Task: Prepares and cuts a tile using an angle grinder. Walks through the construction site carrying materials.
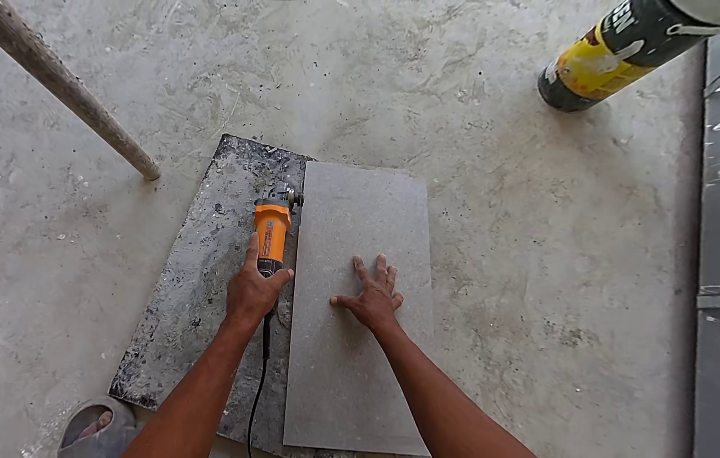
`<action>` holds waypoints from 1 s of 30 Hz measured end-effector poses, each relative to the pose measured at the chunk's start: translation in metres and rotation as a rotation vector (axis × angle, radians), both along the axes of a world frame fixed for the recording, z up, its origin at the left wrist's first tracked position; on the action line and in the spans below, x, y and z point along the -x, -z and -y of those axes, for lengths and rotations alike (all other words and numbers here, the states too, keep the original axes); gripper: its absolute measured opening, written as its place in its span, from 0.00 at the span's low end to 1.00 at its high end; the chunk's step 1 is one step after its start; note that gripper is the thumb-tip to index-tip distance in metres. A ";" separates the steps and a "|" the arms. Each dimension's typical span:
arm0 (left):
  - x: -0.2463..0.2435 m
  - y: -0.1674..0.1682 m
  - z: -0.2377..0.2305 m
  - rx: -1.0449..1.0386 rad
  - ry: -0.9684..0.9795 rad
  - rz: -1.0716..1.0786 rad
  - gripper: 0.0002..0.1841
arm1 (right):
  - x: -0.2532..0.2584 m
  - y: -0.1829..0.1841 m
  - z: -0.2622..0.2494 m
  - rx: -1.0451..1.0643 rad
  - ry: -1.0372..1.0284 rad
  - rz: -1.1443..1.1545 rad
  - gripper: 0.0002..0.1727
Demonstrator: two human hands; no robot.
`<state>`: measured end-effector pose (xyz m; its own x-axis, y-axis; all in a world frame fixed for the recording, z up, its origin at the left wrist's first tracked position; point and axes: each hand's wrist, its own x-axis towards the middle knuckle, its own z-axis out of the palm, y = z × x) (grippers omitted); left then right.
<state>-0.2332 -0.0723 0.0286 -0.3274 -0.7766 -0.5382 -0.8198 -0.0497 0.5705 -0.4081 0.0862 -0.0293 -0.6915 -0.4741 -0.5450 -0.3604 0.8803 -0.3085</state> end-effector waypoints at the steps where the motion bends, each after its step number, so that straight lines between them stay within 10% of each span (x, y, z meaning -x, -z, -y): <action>1: 0.002 0.000 0.001 0.000 0.001 -0.002 0.55 | 0.000 0.000 0.000 0.001 0.001 0.000 0.63; 30: -0.005 0.003 -0.016 0.009 0.010 0.010 0.55 | 0.000 -0.001 -0.001 0.014 0.004 0.008 0.63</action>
